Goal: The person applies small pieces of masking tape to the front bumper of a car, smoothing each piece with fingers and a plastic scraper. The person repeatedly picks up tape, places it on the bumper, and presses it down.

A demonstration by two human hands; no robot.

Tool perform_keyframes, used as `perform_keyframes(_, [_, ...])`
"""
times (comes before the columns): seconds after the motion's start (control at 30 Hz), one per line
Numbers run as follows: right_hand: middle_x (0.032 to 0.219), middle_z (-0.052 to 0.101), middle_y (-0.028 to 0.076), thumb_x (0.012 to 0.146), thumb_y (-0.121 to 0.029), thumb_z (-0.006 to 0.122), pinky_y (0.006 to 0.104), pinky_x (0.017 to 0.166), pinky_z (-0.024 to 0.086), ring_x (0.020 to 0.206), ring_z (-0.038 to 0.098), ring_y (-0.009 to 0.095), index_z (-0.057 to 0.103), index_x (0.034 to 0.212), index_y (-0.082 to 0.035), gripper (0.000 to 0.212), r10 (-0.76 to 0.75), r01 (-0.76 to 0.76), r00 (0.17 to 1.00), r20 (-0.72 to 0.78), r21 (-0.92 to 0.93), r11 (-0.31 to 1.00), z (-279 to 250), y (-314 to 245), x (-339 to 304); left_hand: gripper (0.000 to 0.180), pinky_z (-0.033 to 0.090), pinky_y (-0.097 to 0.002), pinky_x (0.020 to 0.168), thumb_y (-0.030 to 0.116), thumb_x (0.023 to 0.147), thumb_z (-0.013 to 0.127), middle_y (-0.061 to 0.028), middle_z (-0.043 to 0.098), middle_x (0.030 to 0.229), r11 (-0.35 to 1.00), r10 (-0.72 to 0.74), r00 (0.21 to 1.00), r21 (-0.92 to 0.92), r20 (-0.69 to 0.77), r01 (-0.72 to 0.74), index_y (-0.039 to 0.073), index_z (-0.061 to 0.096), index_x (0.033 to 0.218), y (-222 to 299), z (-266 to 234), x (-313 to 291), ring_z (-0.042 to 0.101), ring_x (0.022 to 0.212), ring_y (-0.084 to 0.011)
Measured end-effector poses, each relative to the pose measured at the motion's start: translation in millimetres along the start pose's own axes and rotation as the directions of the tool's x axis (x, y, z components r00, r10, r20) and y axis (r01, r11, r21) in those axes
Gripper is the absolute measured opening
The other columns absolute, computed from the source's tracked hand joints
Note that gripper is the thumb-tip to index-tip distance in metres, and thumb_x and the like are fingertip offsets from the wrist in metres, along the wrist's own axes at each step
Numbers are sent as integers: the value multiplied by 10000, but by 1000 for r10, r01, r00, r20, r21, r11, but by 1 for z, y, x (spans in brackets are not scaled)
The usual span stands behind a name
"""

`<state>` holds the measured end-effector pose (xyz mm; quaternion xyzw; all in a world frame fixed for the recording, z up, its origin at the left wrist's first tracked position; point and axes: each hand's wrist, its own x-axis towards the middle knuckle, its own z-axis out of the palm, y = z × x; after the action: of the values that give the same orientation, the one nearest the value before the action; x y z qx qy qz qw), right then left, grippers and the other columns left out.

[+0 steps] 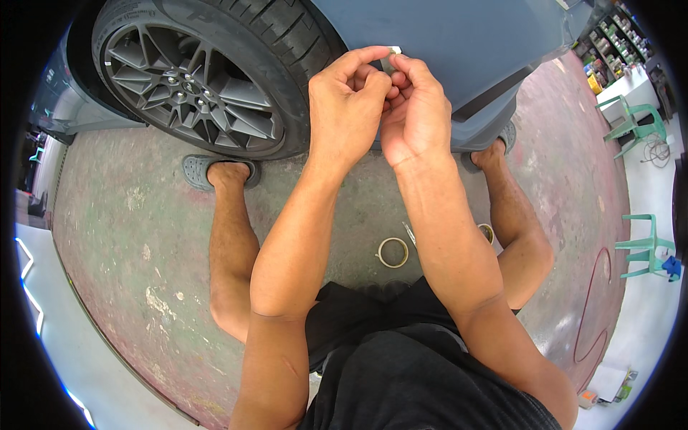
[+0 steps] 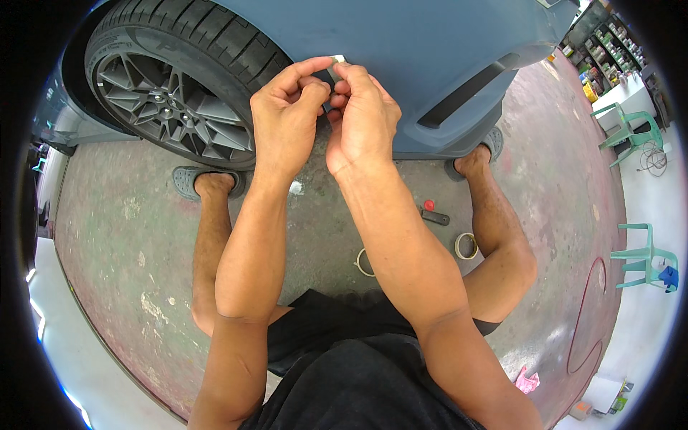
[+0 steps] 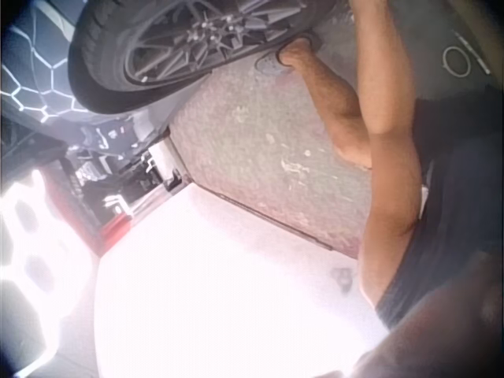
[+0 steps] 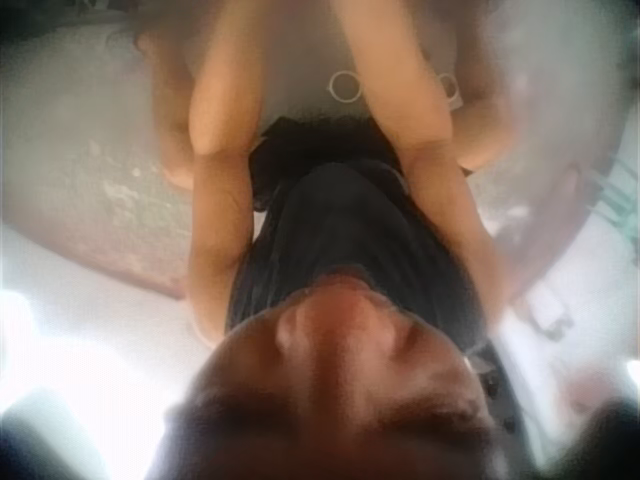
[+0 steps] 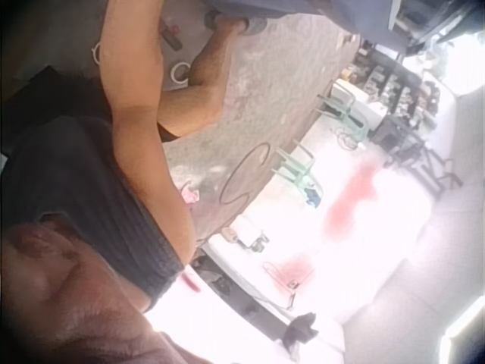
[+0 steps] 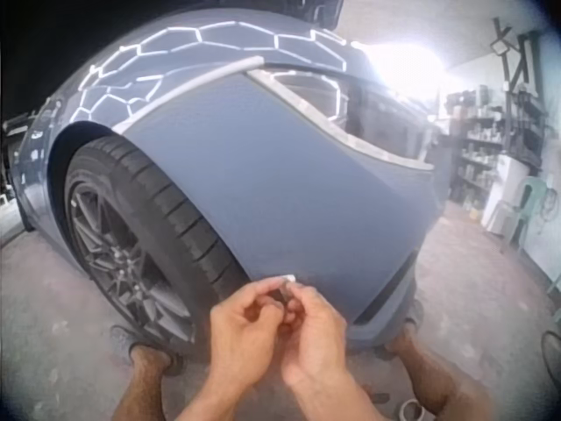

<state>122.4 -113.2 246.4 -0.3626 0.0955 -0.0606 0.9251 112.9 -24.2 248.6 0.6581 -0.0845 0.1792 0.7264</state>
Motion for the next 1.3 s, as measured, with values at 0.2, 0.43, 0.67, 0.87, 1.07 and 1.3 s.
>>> perform_keyframes(0.2, [780, 554, -25, 888, -185, 752, 280, 671, 405, 695, 490, 95, 644, 832, -97, 150, -13, 13, 1000, 0, -28, 1000, 2, 1, 1, 299, 577, -264, 667, -11, 890, 598, -65, 697, 768, 1000, -1, 1000, 6, -4, 1, -46, 741, 1151, -3, -1, 0, 681, 719, -113])
perform_keyframes(0.43, [766, 556, -23, 872, -199, 757, 283, 660, 380, 681, 487, 96, 636, 794, -106, 171, -22, 19, 999, -27, -77, 997, 2, -2, 1, 301, 572, -261, 660, -3, 895, 592, -58, 693, 764, 1000, -7, 1000, -10, -1, 7, -34, 748, 1150, -2, 1, 0, 671, 714, -105])
perform_keyframes(0.67, [811, 571, -15, 916, -216, 710, 296, 697, 445, 711, 505, 108, 674, 903, -73, 149, -18, 19, 1000, 14, -63, 998, -2, -4, 0, 295, 579, -263, 664, 2, 900, 594, -55, 692, 763, 1000, 1, 1000, 17, 3, -1, -41, 745, 1149, -3, 1, 1, 674, 722, -103])
perform_keyframes(0.87, [791, 570, -18, 892, -216, 758, 282, 676, 418, 701, 502, 96, 682, 875, -68, 167, -71, 71, 997, 5, -121, 990, 2, -3, -2, 287, 587, -268, 681, 10, 908, 605, -55, 694, 766, 1000, -6, 1000, -27, -14, 6, -44, 741, 1155, 0, 2, 0, 677, 731, -105])
perform_keyframes(1.07, [755, 569, -24, 856, -190, 789, 272, 655, 370, 684, 492, 85, 681, 834, -60, 170, -97, 94, 995, -21, -124, 988, 3, 1, 0, 305, 501, -238, 599, -4, 888, 607, -27, 680, 755, 999, 6, 999, 35, -33, -5, -44, 743, 1158, -3, -3, -2, 622, 675, -73])
perform_keyframes(1.3, [761, 581, -43, 872, -163, 786, 247, 651, 378, 694, 495, 68, 709, 877, -69, 121, -127, 124, 991, -30, -92, 988, 4, 4, -2, 305, 417, -229, 600, 10, 894, 610, 18, 625, 754, 998, -56, 993, 3, -107, 57, -37, 743, 1164, -17, -20, -10, 513, 662, -47])
